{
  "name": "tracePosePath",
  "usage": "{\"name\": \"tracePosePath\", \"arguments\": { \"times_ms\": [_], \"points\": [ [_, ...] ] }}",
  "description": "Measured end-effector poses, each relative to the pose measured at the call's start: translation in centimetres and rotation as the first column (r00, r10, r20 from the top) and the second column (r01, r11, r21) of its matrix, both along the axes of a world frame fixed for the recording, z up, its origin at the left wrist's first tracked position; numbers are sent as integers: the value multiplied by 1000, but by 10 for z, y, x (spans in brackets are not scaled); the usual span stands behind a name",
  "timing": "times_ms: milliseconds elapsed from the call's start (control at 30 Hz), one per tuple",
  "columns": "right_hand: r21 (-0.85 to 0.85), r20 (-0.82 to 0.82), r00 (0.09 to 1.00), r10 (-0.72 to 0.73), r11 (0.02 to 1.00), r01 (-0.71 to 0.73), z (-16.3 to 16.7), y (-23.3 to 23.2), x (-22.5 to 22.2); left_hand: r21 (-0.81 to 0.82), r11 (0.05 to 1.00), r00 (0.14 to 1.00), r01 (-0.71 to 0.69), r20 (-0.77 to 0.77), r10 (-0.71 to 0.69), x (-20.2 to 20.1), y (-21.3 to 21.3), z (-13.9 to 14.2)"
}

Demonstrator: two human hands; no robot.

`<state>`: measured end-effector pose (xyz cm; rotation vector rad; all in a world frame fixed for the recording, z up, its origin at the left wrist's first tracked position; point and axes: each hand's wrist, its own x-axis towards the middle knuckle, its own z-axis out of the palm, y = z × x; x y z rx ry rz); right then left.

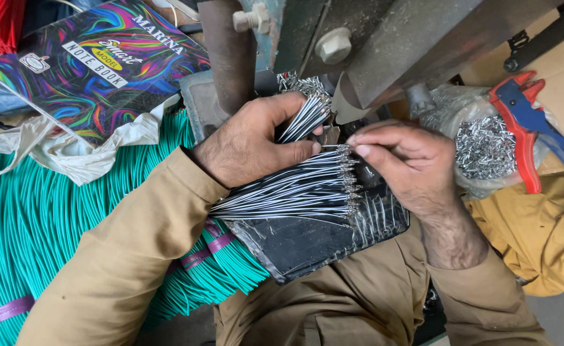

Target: The person sits at a bench press machine and attaches small metal fittings to the ends of wires. They hold a bundle of wires in one hand, place a fitting under the press, insert a wire end, and operate the press to crimp the fitting onto the wire, placing finished wires into a tray.

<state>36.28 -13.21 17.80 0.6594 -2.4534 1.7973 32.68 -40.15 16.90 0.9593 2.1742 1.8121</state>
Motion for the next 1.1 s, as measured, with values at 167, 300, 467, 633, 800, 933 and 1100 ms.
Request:
{"name": "tracePosePath", "arguments": {
  "times_ms": [167, 300, 467, 633, 800, 933, 1100],
  "points": [
    [567, -194, 979, 69, 822, 54, 20, 24, 3, 66, 998, 1000, 14, 21, -15, -2, 2, -2],
    [646, -192, 974, 119, 763, 35, 15, 32, 3, 65, 997, 991, -27, 130, 18, -3, 1, -4],
    [623, -82, 993, 85, 782, -16, 16, 33, 3, 157, 988, 989, 6, 145, -29, -4, 3, -6],
    [573, -35, 996, -78, 815, 84, 14, 24, -1, 175, 985, 976, -7, 215, -31, -5, 4, -9],
    [94, -65, 996, -63, 993, 69, -4, 10, -8, 163, 987, 988, -1, 154, -25, -5, 3, -9],
    [-33, -19, 998, -63, 998, 62, -17, -1, -12, 88, 996, 999, -19, 37, 16, -3, 3, -5],
    [-65, 17, 997, -75, 995, 76, -22, -8, -22, 7, 998, 998, -62, -3, 62, -1, 1, 1]
  ]
}}
